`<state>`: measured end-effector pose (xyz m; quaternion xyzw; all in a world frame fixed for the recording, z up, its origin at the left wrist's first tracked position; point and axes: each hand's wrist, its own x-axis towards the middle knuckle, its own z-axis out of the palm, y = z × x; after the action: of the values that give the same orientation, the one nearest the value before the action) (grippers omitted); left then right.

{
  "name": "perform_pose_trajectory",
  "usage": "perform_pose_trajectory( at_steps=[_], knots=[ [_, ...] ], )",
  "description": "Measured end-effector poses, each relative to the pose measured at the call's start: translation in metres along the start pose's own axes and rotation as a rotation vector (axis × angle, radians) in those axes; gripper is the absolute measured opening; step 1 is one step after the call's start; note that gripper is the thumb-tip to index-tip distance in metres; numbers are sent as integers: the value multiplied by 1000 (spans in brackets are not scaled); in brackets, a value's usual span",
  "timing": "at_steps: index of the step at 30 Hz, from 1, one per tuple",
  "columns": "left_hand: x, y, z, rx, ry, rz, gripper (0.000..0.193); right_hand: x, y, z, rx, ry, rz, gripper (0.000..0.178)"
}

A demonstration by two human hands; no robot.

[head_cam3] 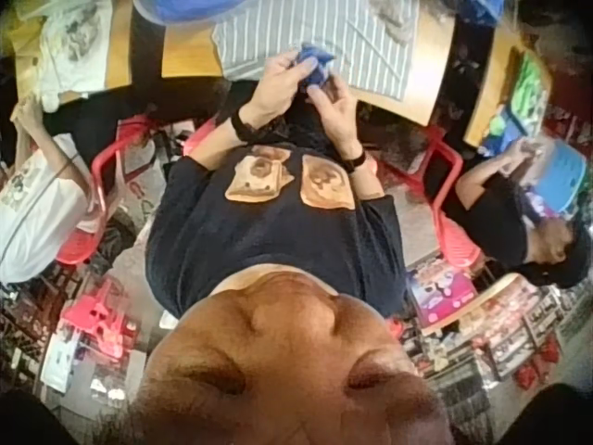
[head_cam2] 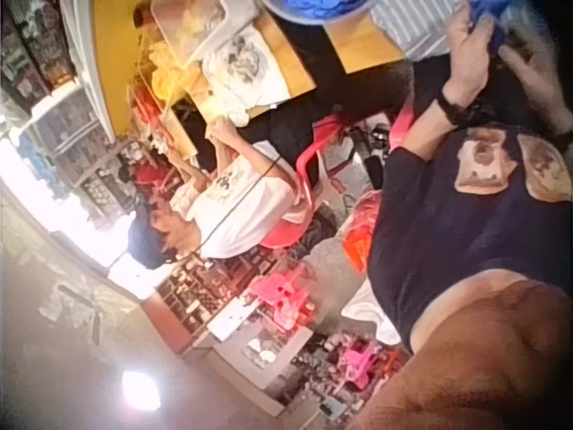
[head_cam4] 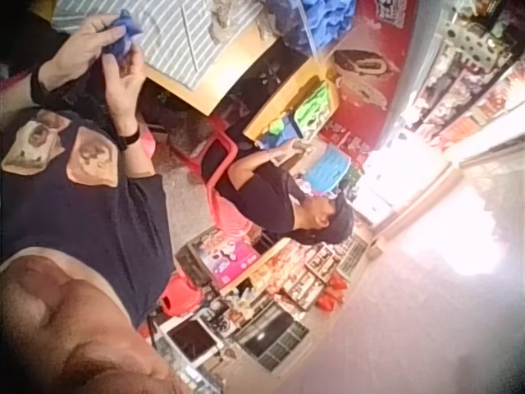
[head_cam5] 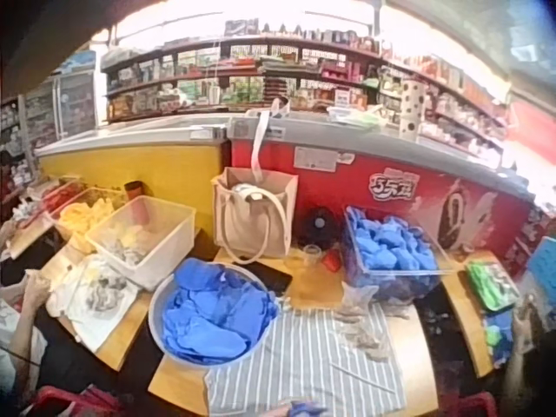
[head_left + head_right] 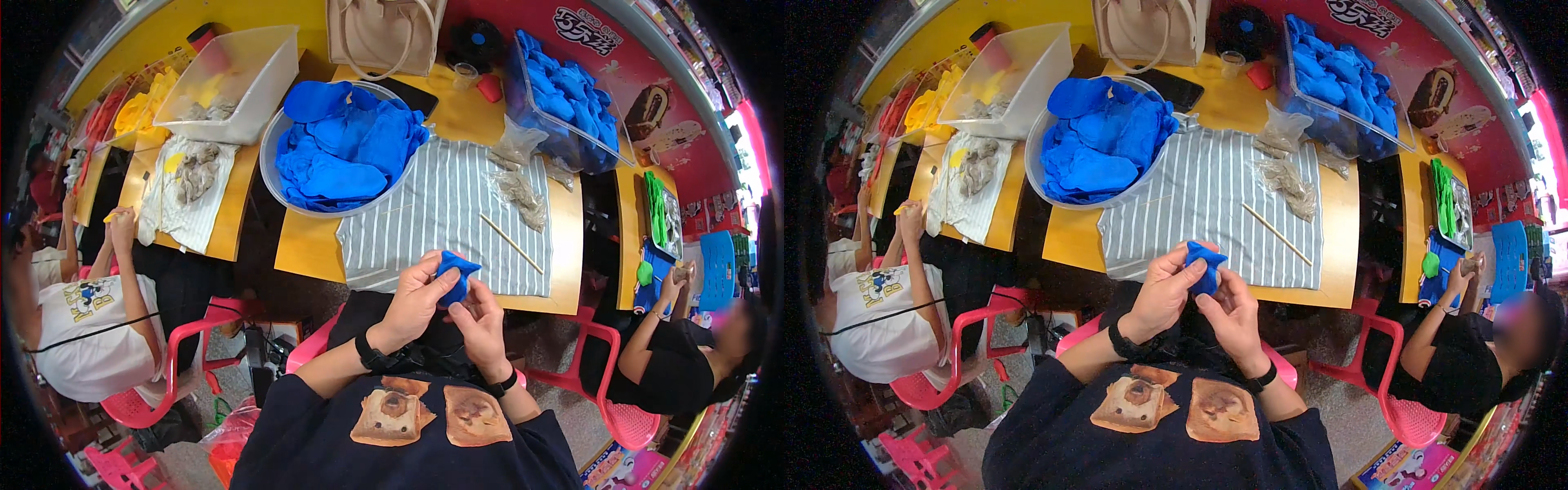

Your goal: The person sits at a table and repeatedly stuffs small amounts of a beige granular material into blue fabric pouches. They manipulate the pouches by hand, folding the tops to secure the contents, and place the finished items into a clear plastic container. The workspace includes a bowl of blue pouches, a pile of the granular material, and a striped cloth.

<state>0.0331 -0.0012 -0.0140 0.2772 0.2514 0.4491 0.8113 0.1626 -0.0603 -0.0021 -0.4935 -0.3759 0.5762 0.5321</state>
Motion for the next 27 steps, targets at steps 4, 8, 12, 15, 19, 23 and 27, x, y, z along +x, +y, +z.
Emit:
perform_pose_trajectory(
  at_steps=[4, 8, 12, 15, 19, 23, 27],
  knots=[
    [-1, 2, 6, -127, -34, -3, 26, 6, -3, 2, -199, 88, -145, 29],
    [0, 28, -6, 10, 102, 175, 30, -4, -45, -22, -262, -87, -95, 17],
    [0, 45, -23, 170, 182, 268, 29, 9, -34, -41, -1169, -55, -315, 15],
    [5, 46, -21, 233, 163, 284, 28, 8, -60, -48, -592, -488, -147, 14],
    [-5, 40, -24, 266, 144, 179, 25, 5, -36, -43, -1024, -273, -198, 14],
    [-1, 37, -24, 319, 88, 138, 23, 7, -36, -45, -1023, -243, -228, 14],
    [-4, 42, -23, 463, 11, 58, 24, 8, -53, -50, -735, -415, -65, 13]
  ],
)
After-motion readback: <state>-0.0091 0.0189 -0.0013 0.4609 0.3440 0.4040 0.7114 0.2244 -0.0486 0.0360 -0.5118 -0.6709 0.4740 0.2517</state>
